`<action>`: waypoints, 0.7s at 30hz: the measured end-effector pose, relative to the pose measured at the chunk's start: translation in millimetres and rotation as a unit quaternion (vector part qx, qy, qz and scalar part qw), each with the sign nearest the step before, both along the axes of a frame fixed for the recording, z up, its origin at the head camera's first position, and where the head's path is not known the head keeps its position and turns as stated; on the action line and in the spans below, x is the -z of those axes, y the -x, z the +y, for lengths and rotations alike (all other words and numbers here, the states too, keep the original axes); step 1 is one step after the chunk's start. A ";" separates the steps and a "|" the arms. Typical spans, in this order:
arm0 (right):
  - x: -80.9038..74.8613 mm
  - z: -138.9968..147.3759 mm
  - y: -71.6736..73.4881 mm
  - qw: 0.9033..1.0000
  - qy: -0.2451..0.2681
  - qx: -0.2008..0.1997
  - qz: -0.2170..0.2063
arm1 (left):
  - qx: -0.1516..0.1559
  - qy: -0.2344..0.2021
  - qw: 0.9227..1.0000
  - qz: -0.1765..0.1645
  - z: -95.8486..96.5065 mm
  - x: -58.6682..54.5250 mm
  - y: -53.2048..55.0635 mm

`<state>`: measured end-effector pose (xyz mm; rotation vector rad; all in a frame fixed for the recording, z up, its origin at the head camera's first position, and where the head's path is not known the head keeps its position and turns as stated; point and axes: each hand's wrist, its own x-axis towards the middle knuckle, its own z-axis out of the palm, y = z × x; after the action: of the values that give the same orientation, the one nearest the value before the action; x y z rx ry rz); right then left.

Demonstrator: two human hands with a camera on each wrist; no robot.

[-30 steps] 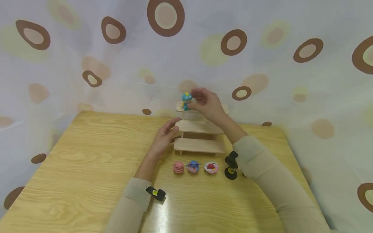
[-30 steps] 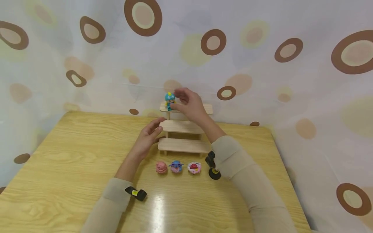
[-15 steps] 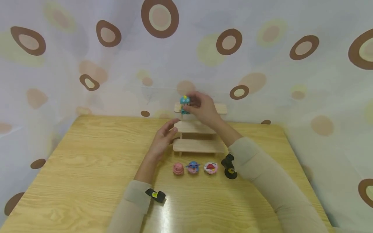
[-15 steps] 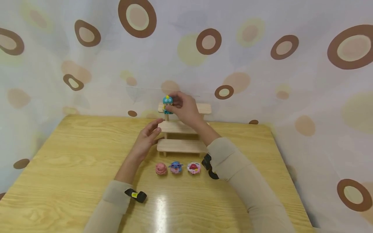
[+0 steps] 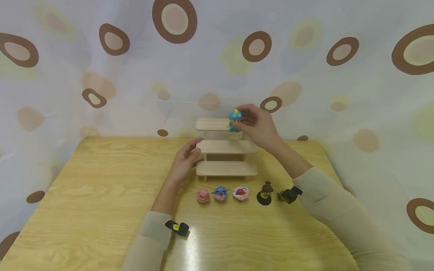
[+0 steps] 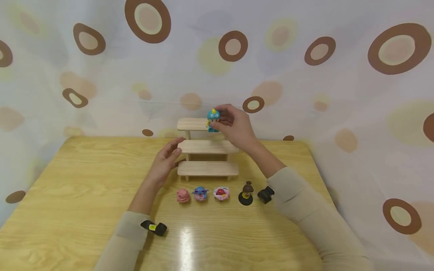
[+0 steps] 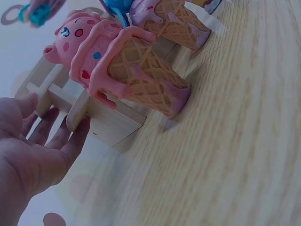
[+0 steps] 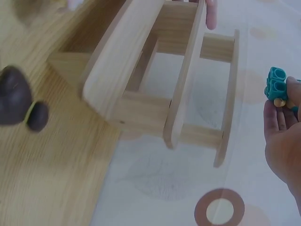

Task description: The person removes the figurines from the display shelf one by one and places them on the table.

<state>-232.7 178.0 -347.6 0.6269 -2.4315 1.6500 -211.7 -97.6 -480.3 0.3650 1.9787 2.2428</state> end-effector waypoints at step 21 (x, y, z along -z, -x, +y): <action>31.0 84.7 -79.5 1.000 0.006 0.027 -0.015 | 0.003 0.004 1.000 -0.010 -32.1 -0.2 -13.3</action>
<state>-153.2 262.7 -378.6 0.5336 -2.4350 1.6631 -198.3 -129.7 -480.1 0.3462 1.9739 2.2266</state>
